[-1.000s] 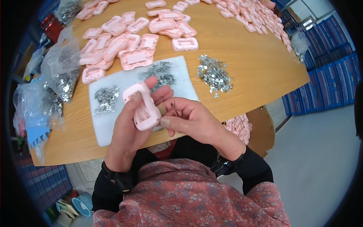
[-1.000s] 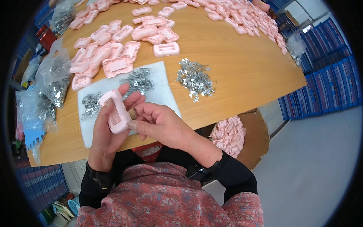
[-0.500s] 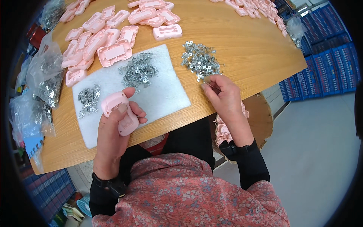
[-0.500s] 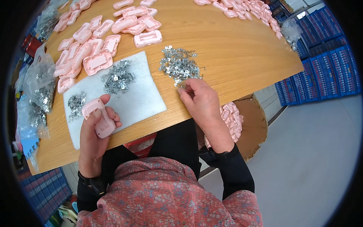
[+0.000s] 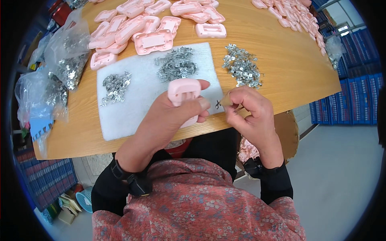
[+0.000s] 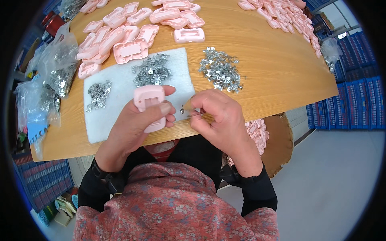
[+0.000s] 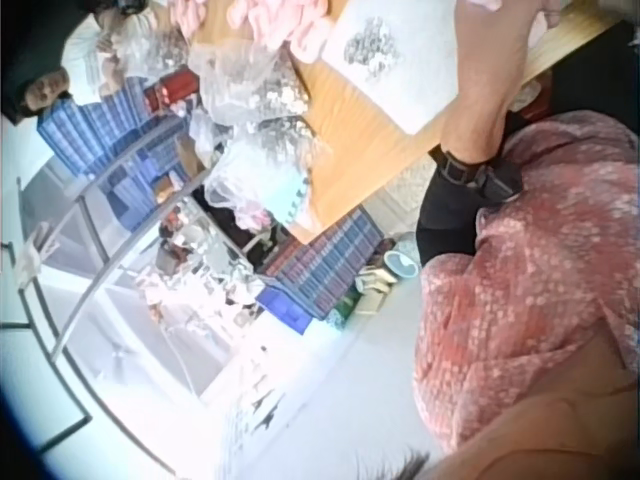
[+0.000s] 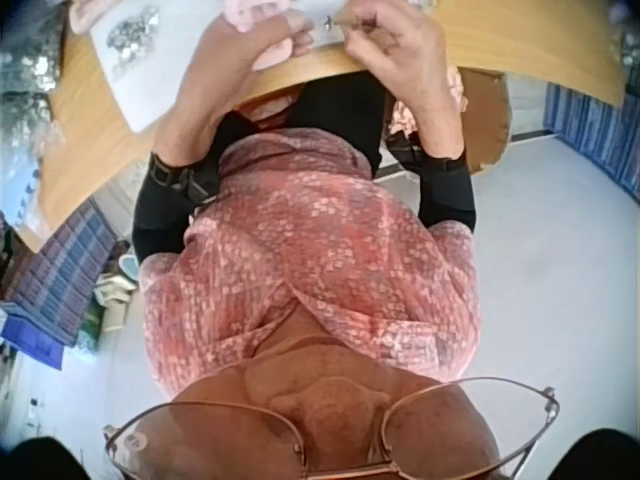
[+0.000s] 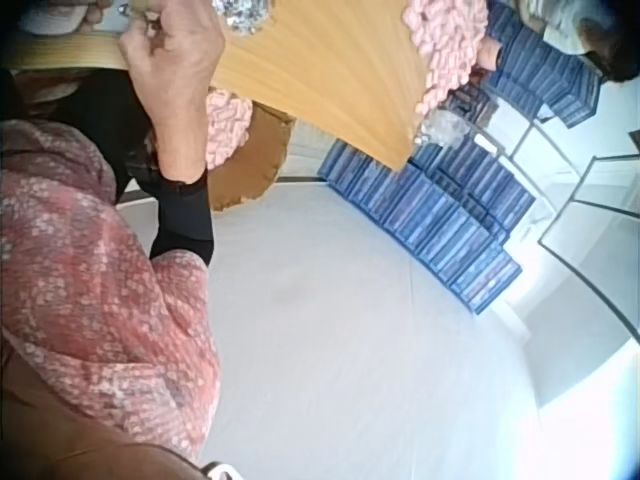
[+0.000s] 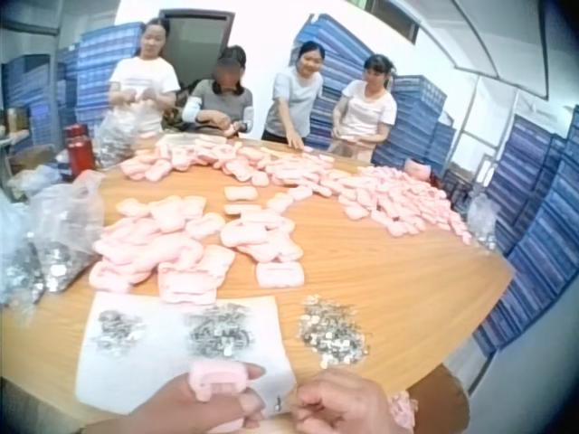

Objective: The person assembles small pink plastic cases by inserting metal components into them. They pick up a case, insert a metal piece, and place the finished unit on a pile on the table. The process is repeated continuously throughout the clip.

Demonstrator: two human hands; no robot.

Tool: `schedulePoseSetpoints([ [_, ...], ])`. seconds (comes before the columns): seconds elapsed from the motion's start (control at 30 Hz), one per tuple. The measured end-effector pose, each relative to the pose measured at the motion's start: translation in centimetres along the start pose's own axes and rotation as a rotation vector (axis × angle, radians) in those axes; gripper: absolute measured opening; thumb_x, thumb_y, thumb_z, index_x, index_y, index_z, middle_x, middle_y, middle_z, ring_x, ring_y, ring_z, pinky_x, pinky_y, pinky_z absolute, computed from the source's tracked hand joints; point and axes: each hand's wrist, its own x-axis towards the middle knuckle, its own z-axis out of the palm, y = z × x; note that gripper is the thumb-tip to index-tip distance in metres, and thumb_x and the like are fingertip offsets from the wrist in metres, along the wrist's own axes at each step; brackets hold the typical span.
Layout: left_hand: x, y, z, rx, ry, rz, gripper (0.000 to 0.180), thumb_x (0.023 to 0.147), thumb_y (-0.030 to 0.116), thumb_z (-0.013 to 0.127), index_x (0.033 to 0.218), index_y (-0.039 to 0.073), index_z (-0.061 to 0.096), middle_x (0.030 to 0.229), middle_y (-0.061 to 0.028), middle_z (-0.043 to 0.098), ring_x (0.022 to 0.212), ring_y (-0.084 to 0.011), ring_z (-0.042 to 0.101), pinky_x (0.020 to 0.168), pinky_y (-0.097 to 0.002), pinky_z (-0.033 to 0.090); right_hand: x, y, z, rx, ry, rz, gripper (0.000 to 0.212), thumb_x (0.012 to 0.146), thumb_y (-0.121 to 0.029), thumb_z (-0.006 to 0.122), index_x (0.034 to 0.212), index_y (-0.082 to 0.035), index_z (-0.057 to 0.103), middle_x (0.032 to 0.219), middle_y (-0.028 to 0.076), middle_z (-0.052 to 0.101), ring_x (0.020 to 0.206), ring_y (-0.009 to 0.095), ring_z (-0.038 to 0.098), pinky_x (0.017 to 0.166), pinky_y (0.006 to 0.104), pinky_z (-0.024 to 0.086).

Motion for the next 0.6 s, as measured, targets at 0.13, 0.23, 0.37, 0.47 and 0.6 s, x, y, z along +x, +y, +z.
schedulePoseSetpoints([
  [0.13,0.2,0.0,-0.2,0.014,-0.066,-0.005,0.045,0.09,0.009,0.068,0.131,-0.001,0.054,0.094,-0.0042,0.063,0.083,-0.0136,0.063,0.077,-0.0269,0.052,1.4,-1.2,0.0,-0.058,-0.094,-0.109,0.019,0.069,0.0,0.069,0.085,-0.006,0.062,0.079,0.007,0.064,0.074,0.028,0.06,0.067,0.0384,0.049],
  [0.23,0.2,0.0,-0.5,0.004,-0.056,-0.031,0.045,0.088,0.006,0.067,0.131,-0.002,0.054,0.093,-0.0037,0.062,0.082,-0.0137,0.063,0.076,-0.027,0.051,1.8,-1.1,0.2,-0.05,-0.105,-0.122,0.019,0.068,0.001,0.069,0.085,-0.007,0.062,0.079,0.006,0.063,0.075,0.027,0.06,0.066,0.0386,0.049],
  [0.37,0.2,-0.6,-0.7,-0.035,-0.024,-0.015,0.046,0.087,0.005,0.066,0.131,-0.002,0.054,0.095,-0.0044,0.062,0.083,-0.0146,0.063,0.077,-0.0277,0.051,1.8,-1.0,0.9,-0.012,-0.071,-0.107,0.019,0.071,0.002,0.07,0.088,-0.006,0.063,0.08,0.007,0.064,0.075,0.026,0.061,0.066,0.0367,0.049],
  [0.47,0.4,-0.9,-1.1,-0.042,-0.022,0.01,0.047,0.088,0.005,0.066,0.132,-0.002,0.052,0.097,-0.0047,0.061,0.084,-0.0151,0.063,0.078,-0.0287,0.052,0.9,-1.2,1.9,0.072,0.045,0.068,0.017,0.077,0.001,0.072,0.091,-0.003,0.064,0.079,0.006,0.064,0.072,0.019,0.061,0.065,0.0319,0.049],
  [0.6,0.3,-0.9,-0.9,-0.066,0.043,0.04,0.048,0.088,0.005,0.066,0.134,-0.001,0.051,0.098,-0.0044,0.061,0.086,-0.0155,0.063,0.08,-0.0298,0.052,-0.5,-2.0,2.3,0.304,0.031,0.444,0.013,0.086,-0.003,0.071,0.096,0.001,0.064,0.079,0.0,0.06,0.072,0.006,0.053,0.065,0.0237,0.045],
])
